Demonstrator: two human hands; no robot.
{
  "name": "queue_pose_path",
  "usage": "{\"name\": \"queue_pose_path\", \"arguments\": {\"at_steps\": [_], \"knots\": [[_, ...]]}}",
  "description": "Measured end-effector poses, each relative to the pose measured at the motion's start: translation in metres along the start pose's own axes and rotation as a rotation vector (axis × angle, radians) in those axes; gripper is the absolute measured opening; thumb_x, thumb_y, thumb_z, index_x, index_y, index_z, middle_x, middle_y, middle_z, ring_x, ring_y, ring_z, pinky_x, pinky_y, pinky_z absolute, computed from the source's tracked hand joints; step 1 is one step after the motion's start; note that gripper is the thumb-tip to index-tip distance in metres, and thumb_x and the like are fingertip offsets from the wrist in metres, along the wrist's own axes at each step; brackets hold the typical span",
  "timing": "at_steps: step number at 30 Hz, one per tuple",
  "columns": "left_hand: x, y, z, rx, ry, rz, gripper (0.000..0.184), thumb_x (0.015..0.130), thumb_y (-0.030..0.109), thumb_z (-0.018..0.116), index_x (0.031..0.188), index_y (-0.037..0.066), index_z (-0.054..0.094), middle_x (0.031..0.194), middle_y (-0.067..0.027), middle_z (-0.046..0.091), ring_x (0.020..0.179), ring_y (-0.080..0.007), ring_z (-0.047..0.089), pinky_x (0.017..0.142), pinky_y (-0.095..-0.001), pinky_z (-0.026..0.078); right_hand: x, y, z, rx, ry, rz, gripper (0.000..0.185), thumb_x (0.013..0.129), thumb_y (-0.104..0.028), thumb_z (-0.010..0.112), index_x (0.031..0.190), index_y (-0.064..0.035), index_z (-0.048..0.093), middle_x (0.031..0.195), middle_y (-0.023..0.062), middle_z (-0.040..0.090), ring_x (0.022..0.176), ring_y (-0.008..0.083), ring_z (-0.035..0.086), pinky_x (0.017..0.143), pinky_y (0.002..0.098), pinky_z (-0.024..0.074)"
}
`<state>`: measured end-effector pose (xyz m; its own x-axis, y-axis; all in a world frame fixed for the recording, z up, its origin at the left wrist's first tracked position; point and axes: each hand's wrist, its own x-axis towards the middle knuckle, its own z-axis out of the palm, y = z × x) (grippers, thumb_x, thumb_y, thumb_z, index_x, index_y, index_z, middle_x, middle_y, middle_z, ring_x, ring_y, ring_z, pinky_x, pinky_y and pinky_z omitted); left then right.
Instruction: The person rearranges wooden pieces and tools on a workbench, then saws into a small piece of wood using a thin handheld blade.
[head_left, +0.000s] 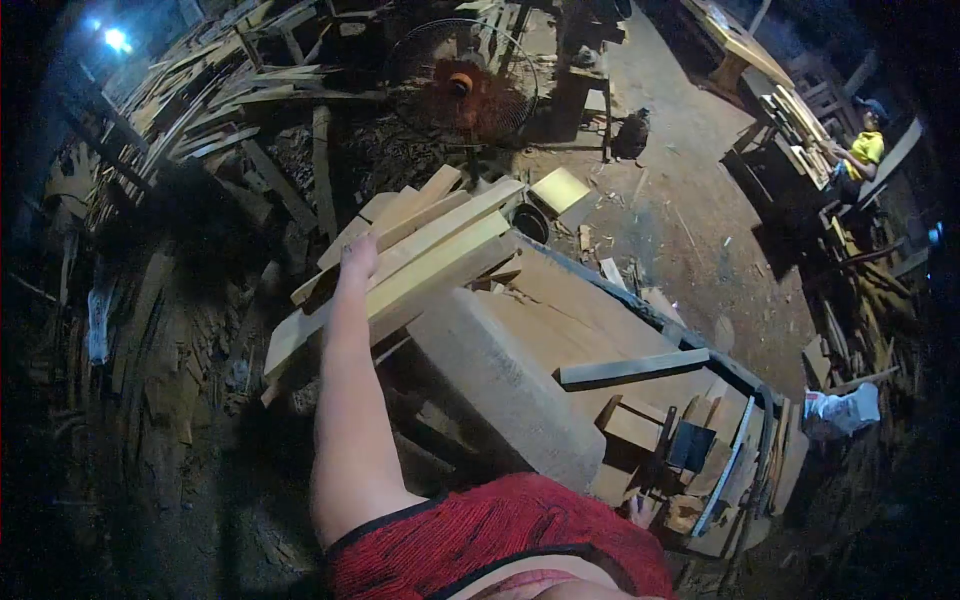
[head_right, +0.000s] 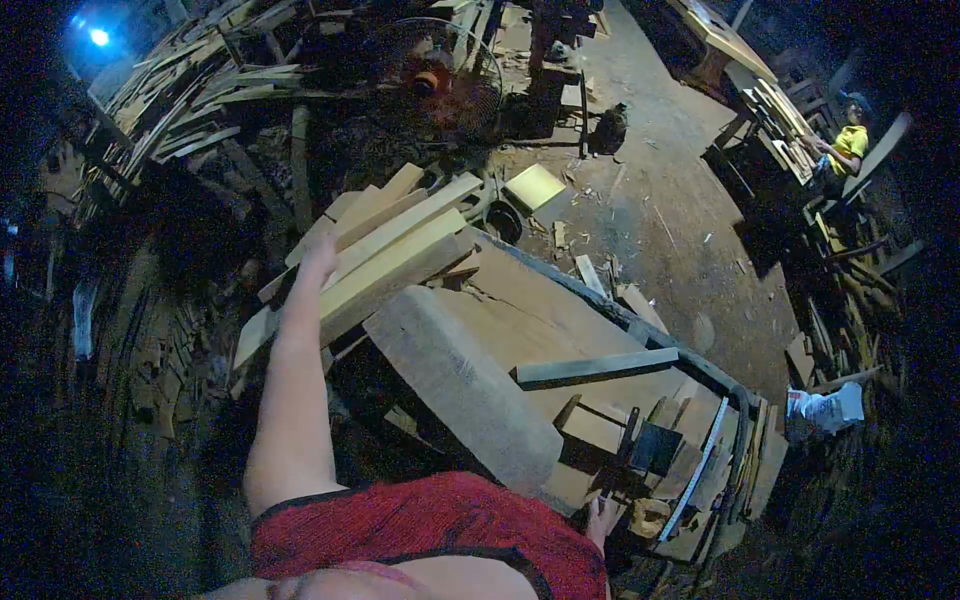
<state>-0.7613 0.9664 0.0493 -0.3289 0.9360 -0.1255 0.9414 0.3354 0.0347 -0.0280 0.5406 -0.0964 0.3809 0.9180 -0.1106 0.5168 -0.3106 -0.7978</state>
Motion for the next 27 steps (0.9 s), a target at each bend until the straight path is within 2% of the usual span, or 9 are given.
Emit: {"name": "queue_pose_path", "arguments": {"at_steps": [6,8,11,12,14,16,19,21,27], "knots": [[0.022,-0.006,-0.010,0.062,-0.175,0.100,0.026,0.066,0.013,0.061,0.091,0.006,0.063,0.093,-0.0163,0.062,0.091,-0.0311,0.059,0.078,-0.0422,0.048,0.004,-0.075,-0.004,0.002,-0.065,0.259,0.041,0.083,-0.039,0.055,0.101,-0.0021,0.059,0.087,0.0158,0.060,0.084,0.0306,0.055,0.075,0.0385,0.0422],[0.011,0.012,-0.039,0.209,-0.347,0.108,0.047,0.062,0.013,0.064,0.107,0.003,0.051,0.100,-0.0224,0.058,0.093,-0.0327,0.057,0.079,-0.0413,0.046,0.005,-0.092,-0.007,-0.133,-0.155,0.267,0.020,0.089,-0.021,0.051,0.095,-0.0025,0.052,0.085,0.0032,0.054,0.077,0.0117,0.048,0.068,0.0271,0.0396],[0.010,0.009,-0.032,0.220,-0.301,0.155,0.051,0.062,0.011,0.063,0.111,0.004,0.049,0.098,-0.0227,0.058,0.095,-0.0334,0.056,0.080,-0.0406,0.046,0.005,-0.114,-0.008,-0.127,-0.143,0.213,0.018,0.089,-0.021,0.051,0.085,-0.0039,0.050,0.076,-0.0002,0.050,0.070,0.0096,0.045,0.063,0.0259,0.0375],[0.008,0.008,-0.028,0.227,-0.298,0.160,0.051,0.062,0.011,0.063,0.111,0.004,0.049,0.098,-0.0227,0.058,0.095,-0.0334,0.056,0.080,-0.0406,0.046,0.003,-0.112,-0.006,-0.120,-0.140,0.217,0.018,0.089,-0.021,0.051,0.085,-0.0039,0.050,0.076,-0.0002,0.050,0.070,0.0096,0.045,0.063,0.0259,0.0375],[0.009,0.000,-0.012,0.185,-0.117,0.203,0.036,0.072,0.004,0.052,0.108,0.002,0.052,0.104,-0.0209,0.057,0.099,-0.0331,0.055,0.085,-0.0426,0.044,0.005,-0.100,-0.009,-0.231,-0.135,0.270,0.042,0.083,-0.038,0.054,0.104,-0.0019,0.056,0.098,0.0182,0.056,0.093,0.0336,0.051,0.084,0.0404,0.0375],[0.005,-0.003,-0.001,0.073,-0.062,0.117,0.041,0.073,0.004,0.050,0.114,0.003,0.046,0.106,-0.0202,0.056,0.101,-0.0340,0.053,0.087,-0.0446,0.041,0.006,-0.090,-0.007,-0.101,-0.211,0.410,0.038,0.084,-0.034,0.053,0.103,-0.0020,0.056,0.100,0.0178,0.055,0.095,0.0333,0.049,0.084,0.0394,0.0369],[0.010,0.001,0.003,0.000,-0.009,0.015,0.048,0.076,0.005,0.046,0.124,0.006,0.038,0.110,-0.0193,0.053,0.105,-0.0357,0.050,0.091,-0.0482,0.038,0.002,-0.085,-0.003,-0.098,-0.059,0.084,0.033,0.086,-0.031,0.052,0.101,-0.0023,0.056,0.096,0.0146,0.057,0.089,0.0304,0.052,0.079,0.0359,0.0396],[0.010,0.004,0.002,0.046,-0.006,0.002,0.050,0.077,0.007,0.045,0.126,0.008,0.036,0.113,-0.0190,0.052,0.107,-0.0363,0.048,0.091,-0.0498,0.037,0.003,-0.078,-0.004,0.074,-0.146,0.286,0.021,0.089,-0.024,0.052,0.097,-0.0039,0.053,0.086,0.0007,0.053,0.080,0.0109,0.047,0.073,0.0258,0.0381],[0.000,0.013,-0.003,0.054,0.069,-0.130,0.054,0.077,0.019,0.050,0.128,0.014,0.035,0.127,-0.0180,0.041,0.114,-0.0349,0.043,0.094,-0.0489,0.035,0.002,-0.024,-0.003,0.052,-0.098,0.324,0.033,0.086,-0.030,0.053,0.100,0.0001,0.056,0.088,0.0070,0.058,0.083,0.0207,0.053,0.075,0.0327,0.0406]]}}
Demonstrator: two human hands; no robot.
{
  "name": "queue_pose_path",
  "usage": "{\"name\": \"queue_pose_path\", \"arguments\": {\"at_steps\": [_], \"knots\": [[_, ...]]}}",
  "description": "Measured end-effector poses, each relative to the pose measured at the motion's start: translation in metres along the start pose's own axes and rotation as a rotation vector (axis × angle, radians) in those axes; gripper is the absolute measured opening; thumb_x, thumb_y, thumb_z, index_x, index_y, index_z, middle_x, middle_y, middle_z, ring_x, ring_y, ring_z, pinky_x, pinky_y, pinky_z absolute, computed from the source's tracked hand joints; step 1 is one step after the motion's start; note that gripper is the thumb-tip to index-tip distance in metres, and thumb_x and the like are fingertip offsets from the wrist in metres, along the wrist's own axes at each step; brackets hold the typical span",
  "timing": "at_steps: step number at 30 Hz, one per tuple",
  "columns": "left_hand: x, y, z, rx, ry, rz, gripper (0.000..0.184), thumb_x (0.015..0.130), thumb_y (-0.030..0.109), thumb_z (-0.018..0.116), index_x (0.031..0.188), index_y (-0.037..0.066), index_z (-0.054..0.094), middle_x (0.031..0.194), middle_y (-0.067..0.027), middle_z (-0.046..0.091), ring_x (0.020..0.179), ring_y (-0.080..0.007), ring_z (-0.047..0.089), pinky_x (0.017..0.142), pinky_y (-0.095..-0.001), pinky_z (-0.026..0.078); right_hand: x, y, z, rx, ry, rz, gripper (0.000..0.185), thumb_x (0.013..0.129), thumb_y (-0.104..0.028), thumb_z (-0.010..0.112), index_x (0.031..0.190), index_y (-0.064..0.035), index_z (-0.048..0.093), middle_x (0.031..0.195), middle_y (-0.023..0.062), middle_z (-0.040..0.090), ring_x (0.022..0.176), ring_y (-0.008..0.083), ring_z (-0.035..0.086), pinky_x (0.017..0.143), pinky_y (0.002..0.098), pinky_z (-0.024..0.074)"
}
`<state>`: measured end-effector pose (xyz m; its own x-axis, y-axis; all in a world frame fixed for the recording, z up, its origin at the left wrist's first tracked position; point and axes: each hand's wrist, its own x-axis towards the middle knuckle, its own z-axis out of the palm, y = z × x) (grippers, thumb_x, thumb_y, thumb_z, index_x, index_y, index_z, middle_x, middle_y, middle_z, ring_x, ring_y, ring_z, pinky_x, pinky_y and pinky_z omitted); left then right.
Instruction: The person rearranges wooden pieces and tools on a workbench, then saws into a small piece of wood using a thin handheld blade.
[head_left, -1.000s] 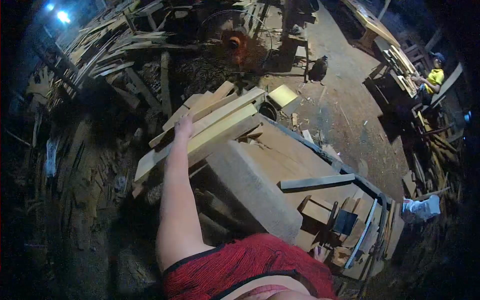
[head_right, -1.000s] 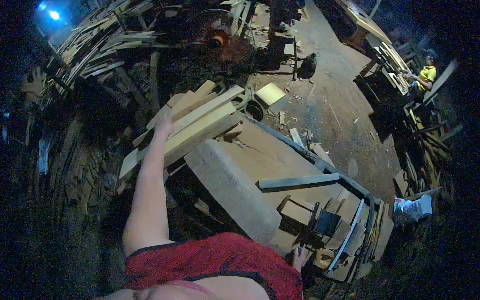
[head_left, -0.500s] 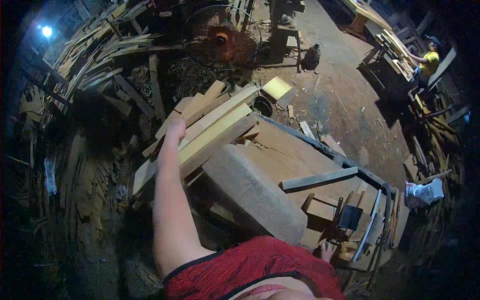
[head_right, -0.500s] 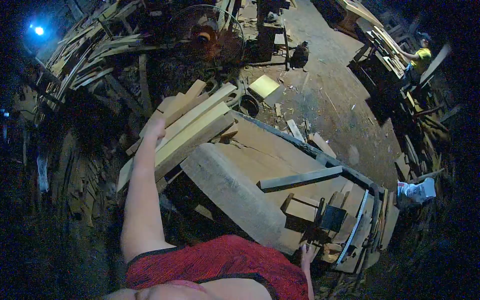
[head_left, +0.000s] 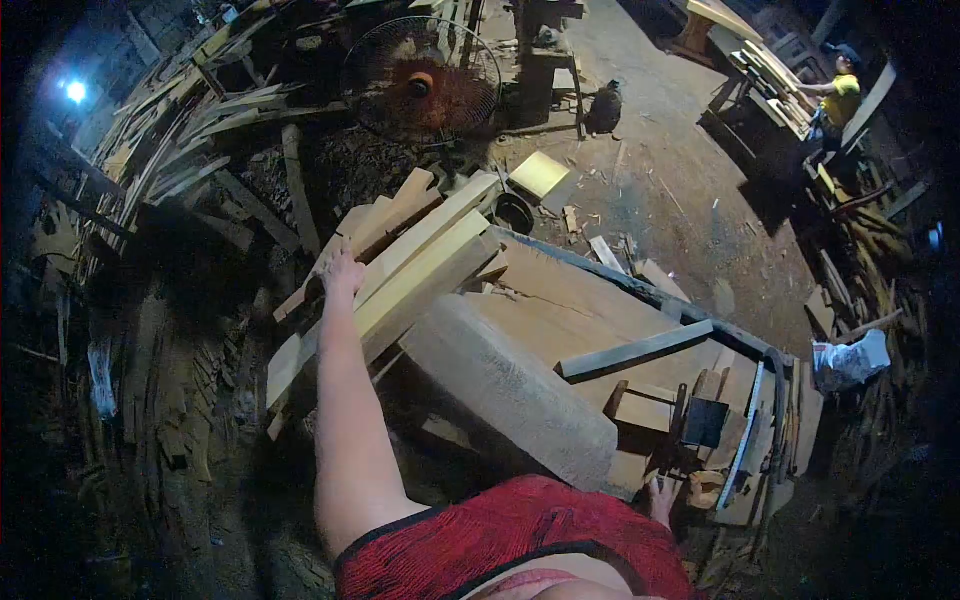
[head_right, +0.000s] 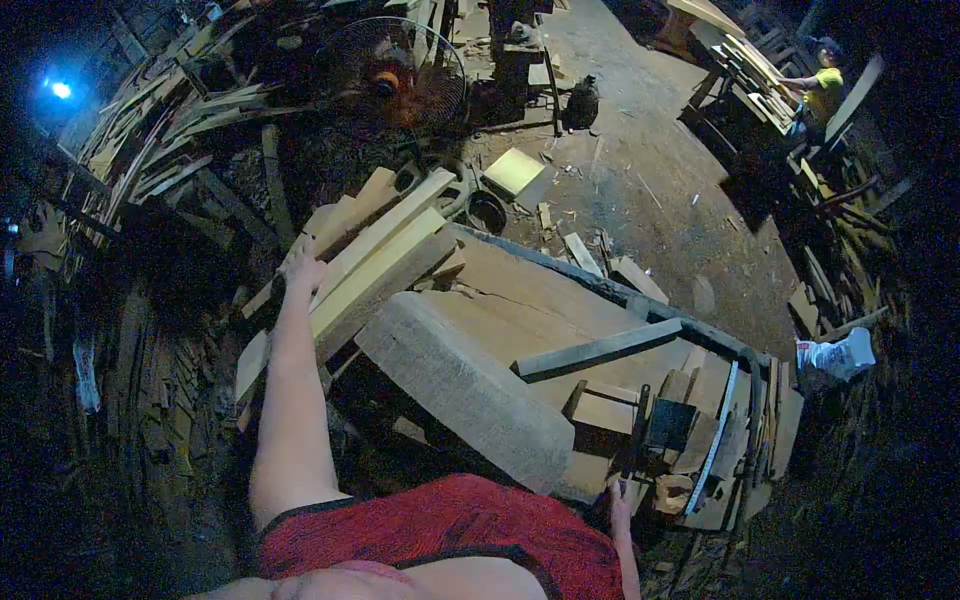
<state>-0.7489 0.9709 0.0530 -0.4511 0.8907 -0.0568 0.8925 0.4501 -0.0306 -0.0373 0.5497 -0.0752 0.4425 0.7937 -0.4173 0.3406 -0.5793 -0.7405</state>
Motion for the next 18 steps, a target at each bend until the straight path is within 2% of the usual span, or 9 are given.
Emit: {"name": "queue_pose_path", "arguments": {"at_steps": [3,5,6,9,11,13,15,17,18], "knots": [[0.009,-0.003,-0.002,-0.007,-0.024,-0.029,0.060,0.076,0.023,0.055,0.131,0.015,0.032,0.127,-0.0167,0.042,0.116,-0.0343,0.042,0.096,-0.0484,0.033,-0.010,-0.021,0.003,-0.018,0.014,-0.012,0.034,0.086,-0.032,0.053,0.099,-0.0001,0.057,0.088,0.0082,0.058,0.083,0.0216,0.053,0.075,0.0324,0.0407],[0.011,-0.001,-0.016,-0.030,-0.208,-0.054,0.061,0.076,0.023,0.057,0.131,0.015,0.032,0.127,-0.0170,0.041,0.117,-0.0341,0.040,0.097,-0.0486,0.032,-0.023,-0.076,0.001,-0.086,-0.010,-0.013,0.034,0.086,-0.032,0.052,0.099,0.0000,0.056,0.088,0.0091,0.058,0.083,0.0224,0.053,0.075,0.0327,0.0408],[0.014,-0.002,-0.010,-0.026,-0.210,-0.050,0.061,0.076,0.023,0.057,0.131,0.015,0.032,0.127,-0.0170,0.041,0.117,-0.0341,0.040,0.097,-0.0486,0.032,-0.028,-0.088,0.000,-0.157,-0.036,-0.018,0.035,0.086,-0.032,0.052,0.098,0.0001,0.056,0.089,0.0100,0.058,0.084,0.0232,0.053,0.075,0.0329,0.0409],[0.020,-0.015,0.003,0.017,-0.223,0.000,0.058,0.075,0.023,0.059,0.128,0.013,0.036,0.125,-0.0166,0.043,0.116,-0.0323,0.042,0.095,-0.0476,0.034,-0.026,-0.073,0.006,-0.130,0.040,-0.032,0.037,0.085,-0.033,0.052,0.101,0.0001,0.056,0.092,0.0126,0.058,0.087,0.0257,0.054,0.076,0.0340,0.0410],[0.015,-0.024,0.009,-0.073,0.013,0.027,0.053,0.075,0.023,0.059,0.124,0.013,0.040,0.121,-0.0151,0.047,0.109,-0.0324,0.048,0.091,-0.0458,0.037,-0.029,-0.078,0.002,-0.099,0.003,0.016,0.038,0.085,-0.034,0.052,0.102,-0.0004,0.055,0.094,0.0135,0.058,0.089,0.0263,0.054,0.077,0.0345,0.0407],[0.008,-0.027,-0.021,-0.113,0.117,0.061,0.053,0.073,0.024,0.062,0.120,0.010,0.043,0.113,-0.0169,0.052,0.102,-0.0333,0.051,0.086,-0.0448,0.041,-0.027,-0.083,0.001,-0.070,-0.047,0.054,0.039,0.085,-0.034,0.053,0.104,-0.0009,0.055,0.096,0.0143,0.057,0.090,0.0270,0.053,0.078,0.0351,0.0403],[0.011,-0.039,-0.041,-0.140,0.229,0.083,0.053,0.070,0.024,0.064,0.117,0.007,0.047,0.105,-0.0187,0.057,0.096,-0.0343,0.055,0.081,-0.0438,0.044,-0.026,-0.075,0.002,-0.179,0.020,-0.024,0.038,0.084,-0.035,0.054,0.101,-0.0013,0.054,0.094,0.0141,0.056,0.088,0.0260,0.053,0.076,0.0347,0.0400],[0.020,-0.052,-0.056,-0.227,0.564,0.193,0.046,0.069,0.019,0.066,0.111,0.007,0.051,0.096,-0.0189,0.059,0.093,-0.0347,0.055,0.081,-0.0432,0.043,-0.016,-0.041,0.006,-0.182,0.069,-0.089,0.037,0.084,-0.035,0.054,0.100,-0.0015,0.054,0.093,0.0139,0.056,0.087,0.0263,0.052,0.076,0.0350,0.0398],[0.011,-0.050,-0.078,-0.218,0.573,0.182,0.046,0.069,0.019,0.066,0.111,0.007,0.051,0.096,-0.0189,0.059,0.093,-0.0347,0.055,0.081,-0.0432,0.043,-0.011,-0.030,0.009,-0.188,0.132,-0.143,0.036,0.085,-0.035,0.053,0.100,-0.0016,0.054,0.091,0.0138,0.056,0.087,0.0265,0.052,0.076,0.0353,0.0395]]}}
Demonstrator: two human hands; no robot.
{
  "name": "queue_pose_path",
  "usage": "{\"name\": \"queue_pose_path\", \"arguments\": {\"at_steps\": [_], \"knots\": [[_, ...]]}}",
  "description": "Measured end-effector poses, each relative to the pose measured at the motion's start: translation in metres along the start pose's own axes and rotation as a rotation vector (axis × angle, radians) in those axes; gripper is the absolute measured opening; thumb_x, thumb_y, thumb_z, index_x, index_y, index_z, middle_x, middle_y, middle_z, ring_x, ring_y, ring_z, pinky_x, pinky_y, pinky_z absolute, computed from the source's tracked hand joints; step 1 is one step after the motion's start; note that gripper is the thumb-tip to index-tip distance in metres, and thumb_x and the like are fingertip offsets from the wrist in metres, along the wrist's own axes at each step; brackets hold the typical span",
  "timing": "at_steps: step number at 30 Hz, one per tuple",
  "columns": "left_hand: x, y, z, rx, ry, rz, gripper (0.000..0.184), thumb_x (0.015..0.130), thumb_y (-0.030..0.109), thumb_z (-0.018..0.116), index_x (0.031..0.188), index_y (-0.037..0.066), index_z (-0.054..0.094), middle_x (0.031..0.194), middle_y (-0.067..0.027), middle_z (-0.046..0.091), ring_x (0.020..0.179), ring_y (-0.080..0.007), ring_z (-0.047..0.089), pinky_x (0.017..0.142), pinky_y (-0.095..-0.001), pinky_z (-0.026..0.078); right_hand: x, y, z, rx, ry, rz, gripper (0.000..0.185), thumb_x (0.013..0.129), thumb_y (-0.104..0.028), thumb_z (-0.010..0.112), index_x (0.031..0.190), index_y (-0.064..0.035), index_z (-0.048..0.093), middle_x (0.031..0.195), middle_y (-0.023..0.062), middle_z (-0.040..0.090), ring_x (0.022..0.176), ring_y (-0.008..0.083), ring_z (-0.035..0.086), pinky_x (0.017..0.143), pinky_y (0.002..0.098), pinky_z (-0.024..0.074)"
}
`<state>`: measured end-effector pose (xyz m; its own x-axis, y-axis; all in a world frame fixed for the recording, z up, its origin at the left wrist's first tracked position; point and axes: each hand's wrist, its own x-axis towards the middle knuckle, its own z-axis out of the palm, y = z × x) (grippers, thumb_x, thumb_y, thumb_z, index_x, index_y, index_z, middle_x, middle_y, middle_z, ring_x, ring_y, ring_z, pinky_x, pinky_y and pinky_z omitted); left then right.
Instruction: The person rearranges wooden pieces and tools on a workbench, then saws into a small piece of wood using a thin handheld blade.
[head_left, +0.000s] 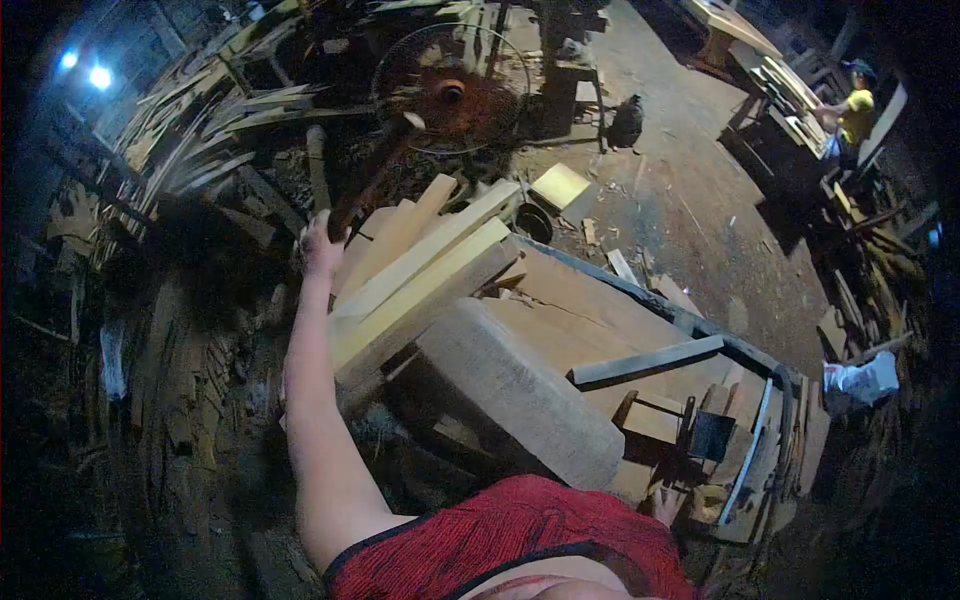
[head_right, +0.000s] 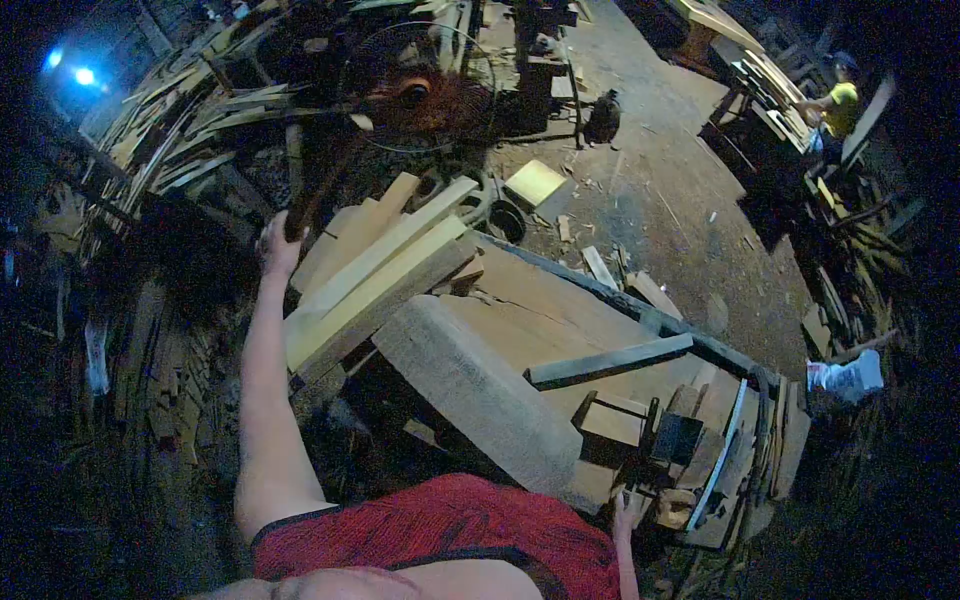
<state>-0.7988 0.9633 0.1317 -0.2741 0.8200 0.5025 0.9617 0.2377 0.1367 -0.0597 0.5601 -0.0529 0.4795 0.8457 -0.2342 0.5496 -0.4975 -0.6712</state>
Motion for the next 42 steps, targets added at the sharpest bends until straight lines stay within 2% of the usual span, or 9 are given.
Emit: {"name": "queue_pose_path", "arguments": {"at_steps": [5,6,9,10,14,19,26,37,42], "knots": [[0.025,0.012,-0.076,-0.267,-0.143,-0.372,0.057,0.068,0.042,0.070,0.094,-0.007,0.055,0.093,-0.0250,0.058,0.089,-0.0340,0.056,0.075,-0.0379,0.044,-0.001,-0.023,-0.013,0.138,-0.190,0.161,0.037,0.086,-0.035,0.051,0.106,-0.0043,0.054,0.092,0.0138,0.058,0.088,0.0254,0.054,0.076,0.0354,0.0409],[0.022,0.016,-0.086,-0.260,-0.133,-0.376,0.057,0.068,0.042,0.070,0.094,-0.007,0.055,0.093,-0.0250,0.058,0.089,-0.0340,0.056,0.075,-0.0379,0.044,0.001,-0.014,-0.011,0.031,-0.164,0.128,0.038,0.086,-0.036,0.052,0.107,-0.0045,0.054,0.093,0.0137,0.058,0.088,0.0250,0.054,0.077,0.0348,0.0412],[0.005,0.055,-0.109,-1.279,-0.037,-0.340,0.045,0.071,0.028,0.073,0.093,-0.008,0.057,0.091,-0.0111,0.063,0.078,-0.0220,0.062,0.070,-0.0311,0.046,0.004,-0.010,-0.009,0.034,-0.158,0.097,0.040,0.085,-0.038,0.053,0.109,-0.0048,0.054,0.096,0.0143,0.058,0.091,0.0259,0.054,0.081,0.0340,0.0409],[-0.003,0.073,-0.113,-1.227,0.160,-0.406,0.034,0.071,0.019,0.073,0.095,-0.001,0.060,0.088,-0.0043,0.063,0.073,-0.0180,0.063,0.066,-0.0302,0.048,0.001,-0.017,-0.012,0.138,-0.178,0.107,0.042,0.084,-0.039,0.053,0.110,-0.0049,0.053,0.099,0.0149,0.058,0.093,0.0271,0.054,0.083,0.0339,0.0402],[-0.034,0.092,-0.089,-1.686,0.011,-0.575,0.024,0.074,0.022,0.069,0.092,0.009,0.061,0.085,-0.0019,0.063,0.074,-0.0146,0.061,0.061,-0.0326,0.050,-0.004,-0.033,-0.011,-0.007,-0.106,0.060,0.033,0.089,-0.025,0.048,0.106,0.0023,0.052,0.096,0.0109,0.058,0.091,0.0205,0.053,0.081,0.0316,0.0398],[-0.097,0.148,-0.069,-1.717,-0.266,-0.942,0.025,0.075,0.031,0.068,0.094,0.018,0.060,0.081,0.0014,0.061,0.070,-0.0170,0.059,0.057,-0.0321,0.048,0.000,-0.006,-0.003,0.182,-0.152,0.025,0.033,0.088,-0.025,0.048,0.107,0.0020,0.052,0.096,0.0120,0.058,0.091,0.0234,0.053,0.082,0.0317,0.0392],[-0.200,0.227,-0.047,-1.886,-0.475,-1.357,0.032,0.076,0.021,0.067,0.102,0.007,0.056,0.097,-0.0084,0.057,0.089,-0.0258,0.056,0.072,-0.0416,0.051,-0.006,-0.012,0.000,0.145,-0.050,-0.049,0.027,0.087,-0.023,0.050,0.095,0.0020,0.055,0.085,0.0135,0.059,0.081,0.0234,0.055,0.073,0.0310,0.0423],[-0.303,0.279,-0.065,-1.686,-0.652,-1.642,0.034,0.077,0.021,0.067,0.108,0.011,0.054,0.105,-0.0074,0.057,0.098,-0.0243,0.052,0.081,-0.0432,0.042,-0.008,-0.029,-0.008,0.281,-0.095,0.017,0.023,0.086,-0.025,0.053,0.089,-0.0017,0.056,0.072,0.0030,0.053,0.067,0.0121,0.048,0.062,0.0278,0.0402],[-0.319,0.274,-0.064,-1.618,-0.695,-1.501,0.045,0.074,0.027,0.070,0.111,0.010,0.051,0.115,-0.0095,0.050,0.106,-0.0263,0.046,0.085,-0.0432,0.042,-0.007,-0.029,-0.010,0.283,-0.114,0.035,0.024,0.086,-0.026,0.053,0.086,-0.0020,0.055,0.070,0.0004,0.051,0.065,0.0098,0.046,0.059,0.0268,0.0388]]}}
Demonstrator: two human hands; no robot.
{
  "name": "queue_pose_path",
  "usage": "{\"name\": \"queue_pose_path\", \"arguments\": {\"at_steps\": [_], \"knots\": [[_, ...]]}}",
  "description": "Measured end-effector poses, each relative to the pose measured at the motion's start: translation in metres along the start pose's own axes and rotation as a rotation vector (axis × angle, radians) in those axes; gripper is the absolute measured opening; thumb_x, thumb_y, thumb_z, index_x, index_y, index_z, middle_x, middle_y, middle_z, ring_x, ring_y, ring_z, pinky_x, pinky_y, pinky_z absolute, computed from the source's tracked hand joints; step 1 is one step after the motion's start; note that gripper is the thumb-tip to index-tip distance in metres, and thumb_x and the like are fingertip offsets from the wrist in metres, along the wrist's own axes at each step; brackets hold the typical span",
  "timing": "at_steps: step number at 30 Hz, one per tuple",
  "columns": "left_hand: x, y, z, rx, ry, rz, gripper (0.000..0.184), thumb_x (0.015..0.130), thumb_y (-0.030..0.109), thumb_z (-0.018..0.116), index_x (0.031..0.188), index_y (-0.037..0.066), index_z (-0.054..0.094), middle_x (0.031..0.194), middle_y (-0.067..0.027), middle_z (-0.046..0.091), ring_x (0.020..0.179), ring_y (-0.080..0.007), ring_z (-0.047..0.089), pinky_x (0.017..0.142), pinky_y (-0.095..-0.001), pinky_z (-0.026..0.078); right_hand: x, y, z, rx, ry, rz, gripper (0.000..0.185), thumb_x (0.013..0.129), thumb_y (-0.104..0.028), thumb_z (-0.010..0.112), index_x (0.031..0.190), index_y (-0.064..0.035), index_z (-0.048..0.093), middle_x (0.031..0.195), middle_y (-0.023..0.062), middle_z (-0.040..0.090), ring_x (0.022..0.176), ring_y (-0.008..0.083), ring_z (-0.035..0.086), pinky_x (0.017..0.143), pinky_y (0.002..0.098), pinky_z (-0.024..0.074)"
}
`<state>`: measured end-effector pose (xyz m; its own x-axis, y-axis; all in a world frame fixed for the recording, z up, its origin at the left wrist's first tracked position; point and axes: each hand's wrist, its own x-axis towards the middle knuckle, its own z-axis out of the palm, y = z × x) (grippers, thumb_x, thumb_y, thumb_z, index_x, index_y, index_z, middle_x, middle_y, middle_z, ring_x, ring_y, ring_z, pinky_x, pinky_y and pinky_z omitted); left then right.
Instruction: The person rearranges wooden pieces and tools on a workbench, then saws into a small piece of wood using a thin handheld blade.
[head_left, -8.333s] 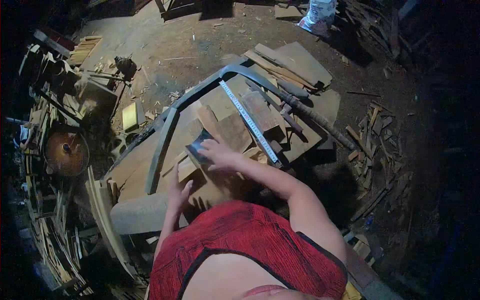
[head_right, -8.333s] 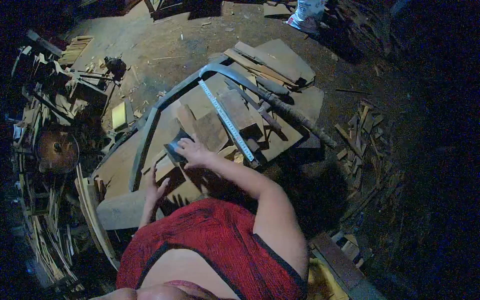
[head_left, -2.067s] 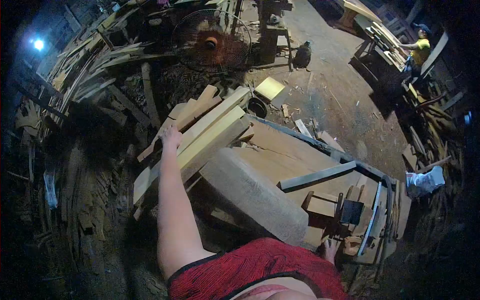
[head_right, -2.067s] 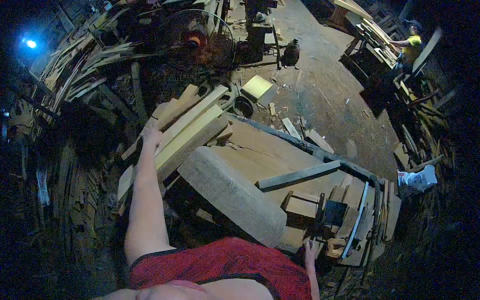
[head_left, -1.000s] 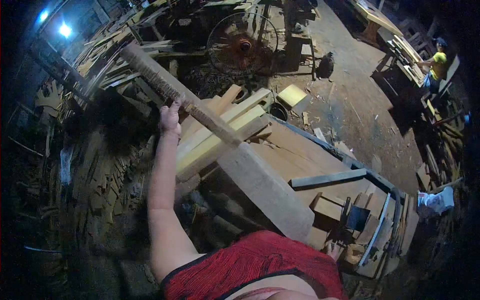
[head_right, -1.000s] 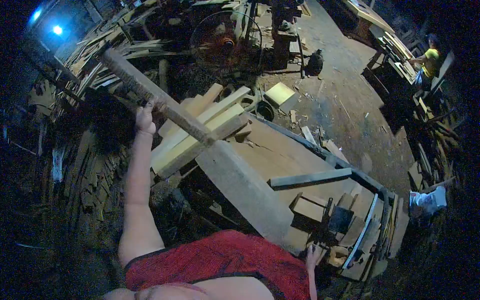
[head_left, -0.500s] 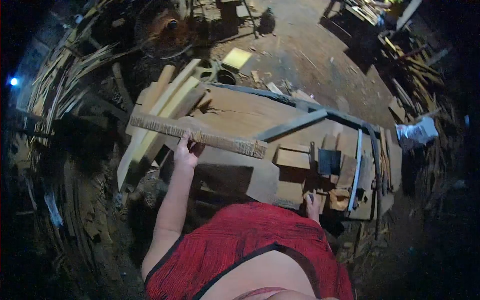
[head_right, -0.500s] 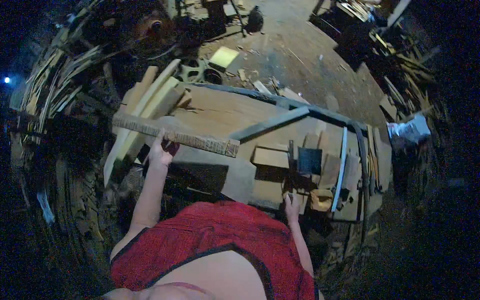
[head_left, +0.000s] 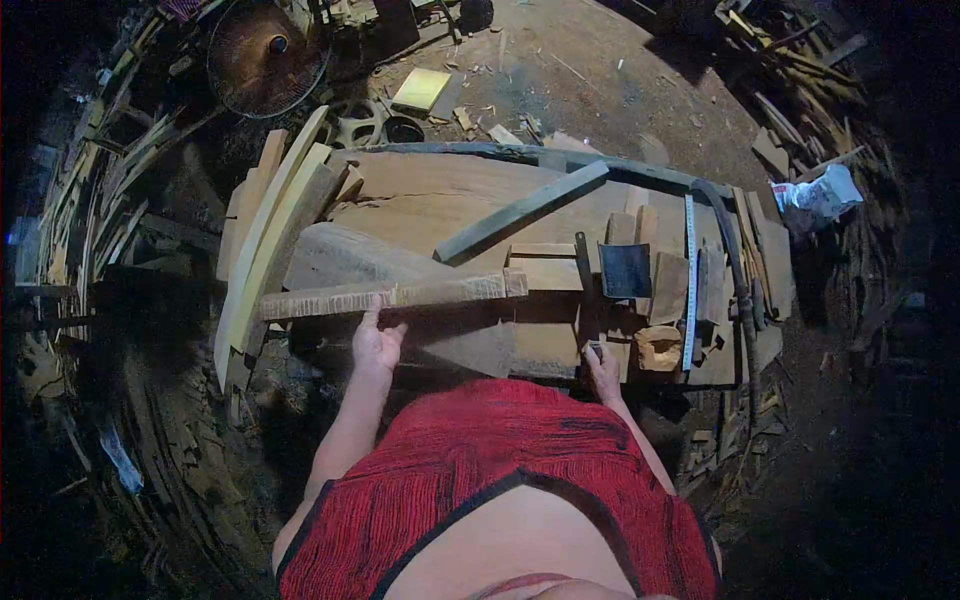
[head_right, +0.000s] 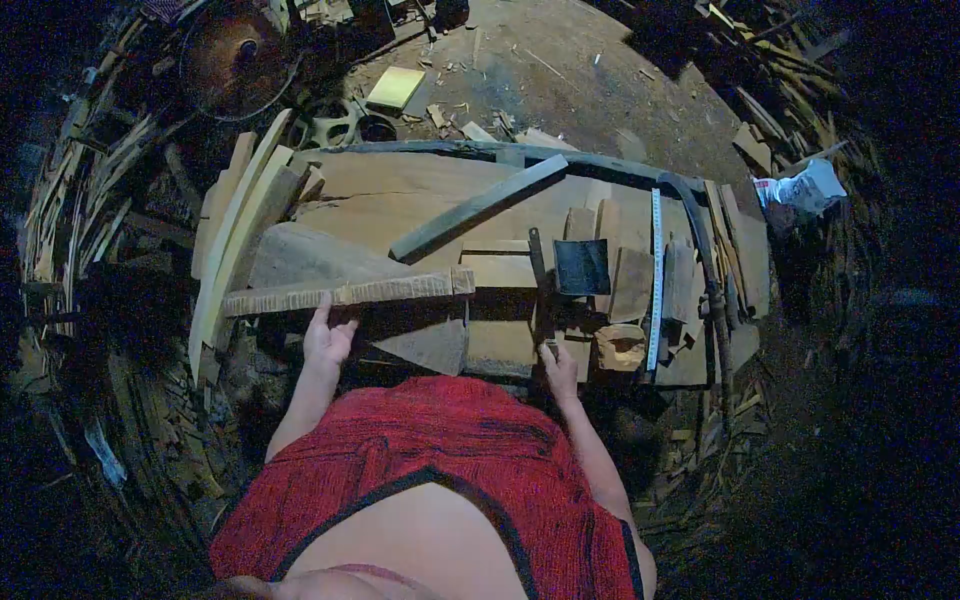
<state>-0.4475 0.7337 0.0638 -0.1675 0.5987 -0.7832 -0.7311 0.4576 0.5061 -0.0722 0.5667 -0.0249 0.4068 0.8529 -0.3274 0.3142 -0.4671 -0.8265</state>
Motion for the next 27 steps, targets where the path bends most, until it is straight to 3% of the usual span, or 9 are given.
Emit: {"name": "queue_pose_path", "arguments": {"at_steps": [5,9,11,13,15,16,18,20,27], "knots": [[-0.015,0.004,-0.005,0.144,0.099,-0.114,0.035,0.078,0.028,0.066,0.104,0.007,0.054,0.096,-0.0115,0.058,0.095,-0.0261,0.055,0.080,-0.0452,0.048,0.003,0.011,-0.001,0.097,-0.062,0.056,0.028,0.086,-0.028,0.054,0.093,-0.0009,0.058,0.071,0.0066,0.056,0.067,0.0119,0.050,0.061,0.0288,0.0410],[-0.035,0.021,0.003,0.672,-0.205,-0.329,0.034,0.084,0.037,0.056,0.092,0.005,0.057,0.069,-0.0072,0.059,0.060,-0.0199,0.058,0.069,-0.0356,0.051,0.005,0.025,0.001,0.066,-0.030,-0.006,0.030,0.085,-0.028,0.054,0.094,-0.0003,0.058,0.072,0.0059,0.056,0.067,0.0113,0.049,0.061,0.0280,0.0409],[-0.037,0.025,0.006,1.364,-0.421,0.328,0.028,0.084,0.032,0.057,0.085,0.003,0.058,0.066,-0.0040,0.057,0.059,-0.0174,0.055,0.062,-0.0284,0.046,0.004,0.025,0.002,0.202,-0.064,0.108,0.030,0.085,-0.028,0.055,0.096,-0.0003,0.058,0.074,0.0059,0.058,0.069,0.0111,0.051,0.062,0.0273,0.0415],[-0.057,0.024,0.035,1.303,-0.414,0.391,0.025,0.081,0.027,0.059,0.083,0.002,0.058,0.069,-0.0047,0.058,0.061,-0.0161,0.054,0.058,-0.0267,0.041,0.004,0.029,0.003,0.171,-0.052,0.084,0.030,0.085,-0.028,0.055,0.096,-0.0006,0.059,0.075,0.0056,0.059,0.070,0.0108,0.052,0.063,0.0268,0.0418],[-0.055,0.021,0.054,1.364,-0.464,1.127,0.026,0.078,0.028,0.063,0.085,0.004,0.058,0.077,-0.0076,0.058,0.070,-0.0203,0.053,0.063,-0.0318,0.041,0.006,0.033,0.004,0.140,-0.043,0.058,0.030,0.085,-0.028,0.056,0.096,-0.0009,0.059,0.076,0.0053,0.060,0.070,0.0105,0.052,0.063,0.0263,0.0420],[-0.045,0.024,0.058,1.606,-0.510,1.268,0.038,0.072,0.033,0.067,0.098,0.007,0.057,0.094,-0.0106,0.056,0.090,-0.0259,0.051,0.078,-0.0379,0.039,0.007,0.036,0.005,0.146,-0.043,0.036,0.029,0.084,-0.028,0.056,0.097,-0.0013,0.059,0.076,0.0043,0.060,0.070,0.0100,0.052,0.063,0.0261,0.0421],[-0.038,0.012,0.074,1.784,-0.453,1.359,0.048,0.070,0.035,0.068,0.107,0.009,0.053,0.101,-0.0103,0.054,0.097,-0.0281,0.048,0.085,-0.0407,0.035,0.005,0.031,0.005,0.154,-0.038,0.020,0.029,0.084,-0.027,0.056,0.097,-0.0017,0.060,0.076,0.0033,0.060,0.069,0.0095,0.051,0.063,0.0259,0.0422],[-0.023,-0.001,0.078,2.008,-0.424,1.331,0.074,0.064,0.039,0.070,0.126,0.013,0.039,0.113,-0.0096,0.049,0.110,-0.0301,0.043,0.097,-0.0458,0.026,0.001,0.011,0.002,0.246,-0.054,0.000,0.017,0.087,-0.024,0.054,0.083,-0.0078,0.054,0.061,-0.0044,0.047,0.050,0.0048,0.043,0.043,0.0212,0.0365],[0.001,-0.016,0.065,2.046,-0.406,1.271,0.079,0.058,0.029,0.074,0.127,0.012,0.039,0.107,-0.0101,0.051,0.103,-0.0289,0.046,0.092,-0.0455,0.032,0.000,0.012,-0.003,0.422,-0.095,0.195,0.018,0.086,-0.027,0.055,0.087,-0.0095,0.051,0.059,-0.0024,0.046,0.045,0.0064,0.045,0.037,0.0223,0.0418]]}}
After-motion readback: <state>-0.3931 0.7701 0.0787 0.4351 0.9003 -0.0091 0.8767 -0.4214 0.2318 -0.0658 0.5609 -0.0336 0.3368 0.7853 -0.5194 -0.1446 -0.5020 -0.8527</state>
